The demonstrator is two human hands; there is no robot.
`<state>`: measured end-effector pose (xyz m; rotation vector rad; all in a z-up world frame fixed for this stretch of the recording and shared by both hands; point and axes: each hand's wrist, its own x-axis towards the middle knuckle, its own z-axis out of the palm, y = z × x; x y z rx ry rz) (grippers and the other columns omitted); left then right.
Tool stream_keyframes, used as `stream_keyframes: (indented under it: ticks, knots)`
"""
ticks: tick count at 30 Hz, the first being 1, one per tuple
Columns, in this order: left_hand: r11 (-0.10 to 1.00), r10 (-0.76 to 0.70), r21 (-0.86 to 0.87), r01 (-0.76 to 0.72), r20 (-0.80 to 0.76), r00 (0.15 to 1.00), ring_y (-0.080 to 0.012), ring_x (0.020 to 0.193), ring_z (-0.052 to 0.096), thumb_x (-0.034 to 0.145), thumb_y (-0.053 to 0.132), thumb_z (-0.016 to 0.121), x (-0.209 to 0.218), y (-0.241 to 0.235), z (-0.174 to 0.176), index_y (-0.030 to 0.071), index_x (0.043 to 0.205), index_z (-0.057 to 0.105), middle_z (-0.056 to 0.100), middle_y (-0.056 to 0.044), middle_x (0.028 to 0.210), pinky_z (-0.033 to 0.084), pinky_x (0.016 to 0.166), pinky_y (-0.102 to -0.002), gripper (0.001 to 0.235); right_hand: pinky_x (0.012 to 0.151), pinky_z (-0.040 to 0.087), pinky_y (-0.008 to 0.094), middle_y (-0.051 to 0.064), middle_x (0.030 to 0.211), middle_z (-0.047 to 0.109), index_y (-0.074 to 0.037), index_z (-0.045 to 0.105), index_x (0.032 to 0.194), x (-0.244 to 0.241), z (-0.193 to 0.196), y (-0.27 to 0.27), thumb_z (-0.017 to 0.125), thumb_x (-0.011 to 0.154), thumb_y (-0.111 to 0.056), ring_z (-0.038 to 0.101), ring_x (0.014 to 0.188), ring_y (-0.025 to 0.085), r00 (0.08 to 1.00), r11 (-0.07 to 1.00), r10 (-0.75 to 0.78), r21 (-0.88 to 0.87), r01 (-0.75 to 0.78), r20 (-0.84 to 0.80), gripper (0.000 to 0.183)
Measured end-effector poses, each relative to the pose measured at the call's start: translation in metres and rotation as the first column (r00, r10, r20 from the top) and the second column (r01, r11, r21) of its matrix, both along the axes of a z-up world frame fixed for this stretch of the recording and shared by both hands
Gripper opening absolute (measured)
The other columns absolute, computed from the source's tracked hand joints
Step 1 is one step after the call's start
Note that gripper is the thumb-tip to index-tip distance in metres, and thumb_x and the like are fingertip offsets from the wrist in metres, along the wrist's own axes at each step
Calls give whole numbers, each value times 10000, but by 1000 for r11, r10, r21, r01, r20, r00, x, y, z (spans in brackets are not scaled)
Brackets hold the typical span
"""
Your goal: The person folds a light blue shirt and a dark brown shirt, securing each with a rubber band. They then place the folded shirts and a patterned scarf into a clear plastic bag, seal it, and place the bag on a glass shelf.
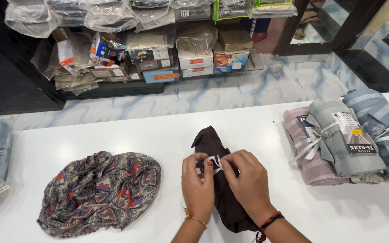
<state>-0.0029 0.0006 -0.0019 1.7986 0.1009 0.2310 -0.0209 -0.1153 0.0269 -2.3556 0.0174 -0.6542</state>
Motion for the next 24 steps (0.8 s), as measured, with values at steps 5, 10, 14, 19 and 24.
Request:
stream_keyframes:
  ticks: [5,10,14,19,24]
  knots:
    - [998,40,-39,-43,-86,995,-200,1009,697,938,174,601,-10,-13,-11,81,1178,631,645,-49,1239,584,791,-324,258,654,557,330,44,894,705,-39,716,897,0,-3,0,731,856,-123,677,812,203,997,998,69,5,-69,25,94]
    - [999,19,44,-22,55,998,-331,1325,524,942,171,610,-23,-21,-18,19,1349,552,550,-155,1423,415,1084,-429,438,679,549,328,50,881,708,-36,723,883,1,-1,2,743,844,-134,674,815,207,997,996,70,-48,-69,36,107]
    - [997,-75,14,80,-188,979,-384,1457,322,916,295,667,-28,-24,-24,63,1576,265,272,-210,1634,300,1136,-449,807,655,562,310,33,841,738,-22,753,858,3,1,6,764,829,-151,695,700,186,989,964,58,264,-21,-133,133]
    - [981,-145,106,163,-161,976,-430,1428,354,845,358,728,-23,-19,-35,1,1566,147,311,-278,1563,331,1152,-423,992,790,575,290,49,878,747,-11,683,954,15,28,3,644,972,-166,701,838,129,978,760,203,624,-184,40,161]
    - [991,-134,-13,135,-238,962,-379,1417,414,813,298,670,-14,-9,-32,11,1572,196,393,-234,1555,338,1151,-403,940,521,370,250,12,767,587,-45,565,1061,47,89,-33,588,1106,-191,480,600,76,954,481,128,825,-297,270,154]
